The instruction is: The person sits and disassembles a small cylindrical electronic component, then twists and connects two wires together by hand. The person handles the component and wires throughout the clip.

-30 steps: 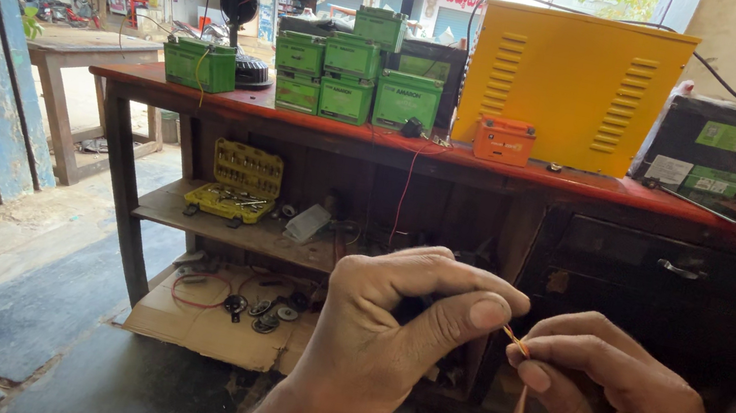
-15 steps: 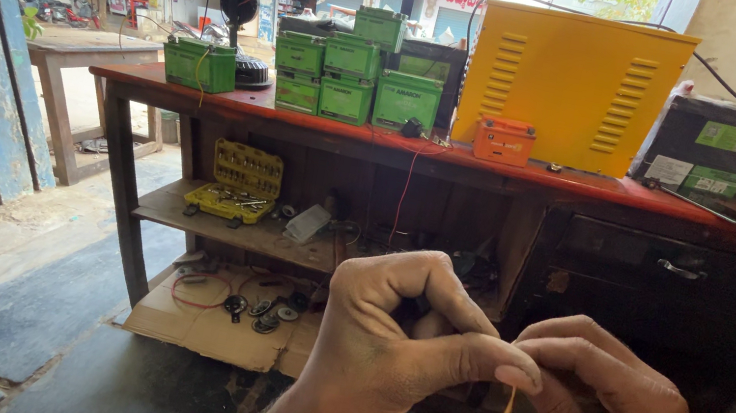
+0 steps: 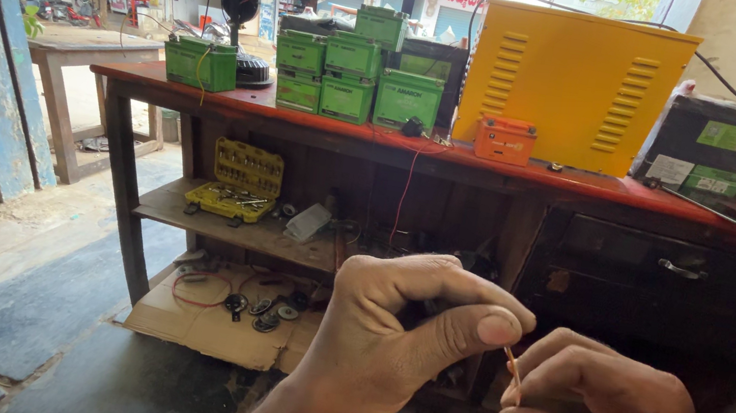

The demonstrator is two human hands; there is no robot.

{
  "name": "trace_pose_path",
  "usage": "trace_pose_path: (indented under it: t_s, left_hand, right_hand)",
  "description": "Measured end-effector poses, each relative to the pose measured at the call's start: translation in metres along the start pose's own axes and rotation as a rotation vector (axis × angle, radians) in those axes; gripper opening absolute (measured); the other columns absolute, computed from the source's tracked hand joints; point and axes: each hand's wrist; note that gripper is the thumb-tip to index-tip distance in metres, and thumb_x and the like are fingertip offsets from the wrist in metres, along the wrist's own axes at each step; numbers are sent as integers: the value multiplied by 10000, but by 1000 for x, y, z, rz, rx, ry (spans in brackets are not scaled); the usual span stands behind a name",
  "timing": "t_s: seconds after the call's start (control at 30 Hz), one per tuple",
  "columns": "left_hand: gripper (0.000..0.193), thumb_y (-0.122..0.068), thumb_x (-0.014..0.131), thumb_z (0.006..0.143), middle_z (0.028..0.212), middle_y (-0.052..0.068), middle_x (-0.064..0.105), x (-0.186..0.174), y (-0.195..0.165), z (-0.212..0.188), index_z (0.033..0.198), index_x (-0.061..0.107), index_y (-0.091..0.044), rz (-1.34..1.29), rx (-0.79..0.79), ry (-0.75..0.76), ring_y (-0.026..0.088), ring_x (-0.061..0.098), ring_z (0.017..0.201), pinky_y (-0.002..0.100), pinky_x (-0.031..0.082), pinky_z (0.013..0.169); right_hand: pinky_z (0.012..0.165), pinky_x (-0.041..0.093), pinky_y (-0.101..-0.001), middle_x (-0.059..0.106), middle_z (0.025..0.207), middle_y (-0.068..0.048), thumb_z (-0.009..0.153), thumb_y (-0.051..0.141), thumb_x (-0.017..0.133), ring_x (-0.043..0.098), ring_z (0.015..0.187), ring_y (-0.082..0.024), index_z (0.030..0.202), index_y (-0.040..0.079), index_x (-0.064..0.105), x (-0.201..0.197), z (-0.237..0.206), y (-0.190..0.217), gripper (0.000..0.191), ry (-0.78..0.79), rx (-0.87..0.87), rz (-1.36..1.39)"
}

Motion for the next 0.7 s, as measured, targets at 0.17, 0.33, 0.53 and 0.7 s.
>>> trace_pose_path:
  t_s: [0.17,0.33,0.53,0.7]
  left_hand:
    - [238,-275,726,988,863,64,762,0,-1,2,1015,805,-52,-28,-129,1,94,692,758,256,558,653]
    - [225,-271,753,1022,958,70,779,-2,-1,0,1048,790,-51,-69,-35,33,115,750,890,265,629,798]
    - [219,-264,756,984,896,70,772,-3,-2,1,1010,798,-51,-61,-71,6,115,741,825,257,615,735]
    - [198,-244,777,952,834,50,763,-3,0,2,932,785,-48,-69,-62,-48,75,695,724,224,553,625]
  right_hand:
    - [848,621,-442,711,971,-148,860,73,843,771,961,-242,935,-8,713,-1,5,-2,171,28,-37,181]
    - [829,632,-437,690,988,-157,905,98,788,749,926,-249,1013,-29,728,2,6,0,177,37,34,244]
    - [811,637,-430,706,986,-151,966,137,701,766,917,-246,1068,-34,726,2,4,1,200,27,37,277]
    - [802,670,-418,710,932,-141,986,120,680,749,902,-241,1071,-39,701,1,2,0,181,24,65,325]
Point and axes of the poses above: each hand's wrist, its own z-axis towards the middle knuckle, its own x-axis out of the palm, y = z × x
